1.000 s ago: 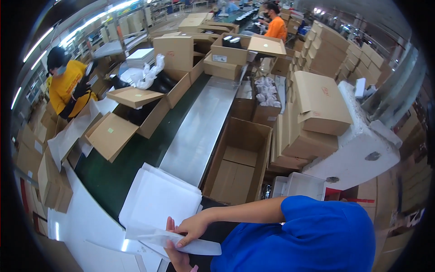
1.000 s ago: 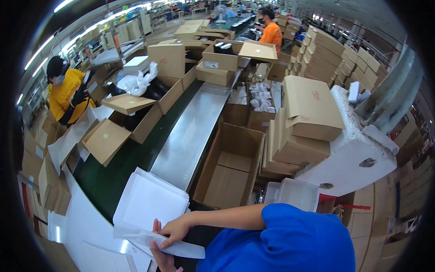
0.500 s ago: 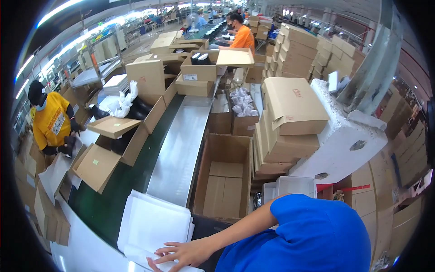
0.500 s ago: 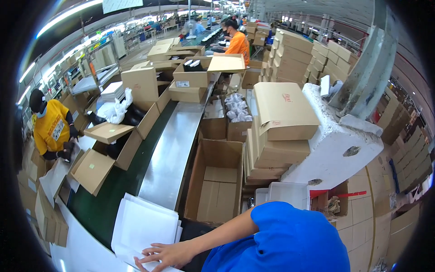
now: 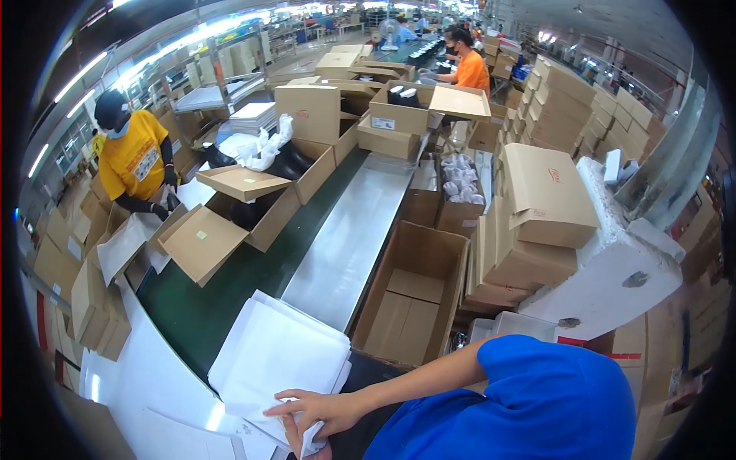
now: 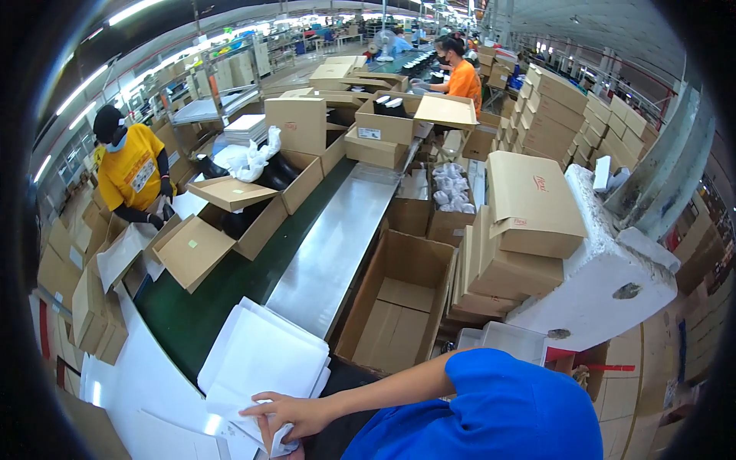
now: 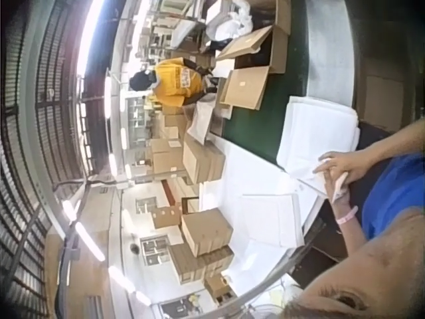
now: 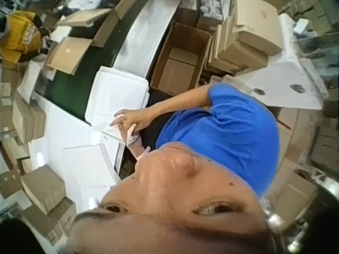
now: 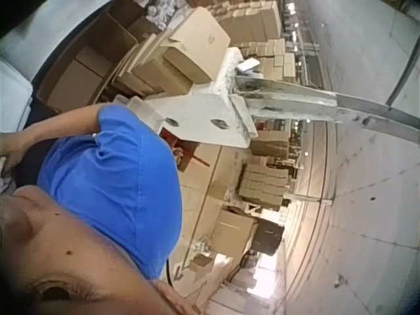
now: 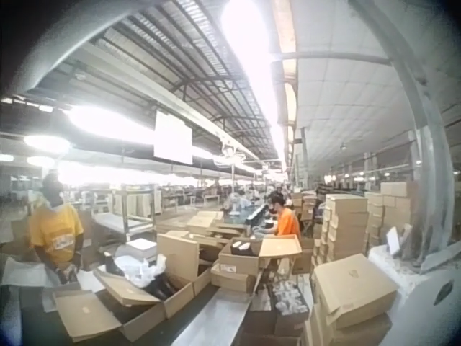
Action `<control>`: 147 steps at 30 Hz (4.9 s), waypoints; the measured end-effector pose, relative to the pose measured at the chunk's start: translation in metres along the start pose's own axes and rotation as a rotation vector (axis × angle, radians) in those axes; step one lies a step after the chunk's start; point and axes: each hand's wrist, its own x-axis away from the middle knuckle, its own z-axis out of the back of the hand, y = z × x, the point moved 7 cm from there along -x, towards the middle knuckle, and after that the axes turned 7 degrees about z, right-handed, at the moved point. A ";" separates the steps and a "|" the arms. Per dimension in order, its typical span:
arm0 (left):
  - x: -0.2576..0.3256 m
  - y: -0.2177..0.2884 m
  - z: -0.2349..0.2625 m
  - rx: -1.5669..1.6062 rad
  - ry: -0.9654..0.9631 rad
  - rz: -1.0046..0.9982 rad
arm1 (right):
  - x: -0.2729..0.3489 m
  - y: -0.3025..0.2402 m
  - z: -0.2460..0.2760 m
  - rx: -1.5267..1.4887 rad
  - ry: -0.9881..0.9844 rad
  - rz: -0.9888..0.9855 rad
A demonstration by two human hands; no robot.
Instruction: Folding tissue paper into a shape to be used as stuffing for shoe packaging.
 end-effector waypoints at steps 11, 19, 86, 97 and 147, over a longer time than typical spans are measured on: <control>-0.001 0.008 -0.037 -0.183 -0.155 -0.027 | 0.023 0.004 0.012 -0.300 0.404 -0.179; 0.004 0.010 -0.069 -0.307 -0.262 -0.045 | 0.016 -0.001 0.020 -0.425 0.265 -0.331; -0.010 0.005 -0.039 -0.235 0.179 -0.158 | 0.043 0.020 0.043 -0.662 0.413 -0.663; 0.027 0.027 -0.065 -0.326 -0.015 0.021 | 0.033 -0.003 0.024 -0.469 0.108 -0.526; 0.047 0.024 -0.099 -0.238 -0.046 -0.203 | 0.000 -0.034 -0.004 -0.415 0.371 -0.432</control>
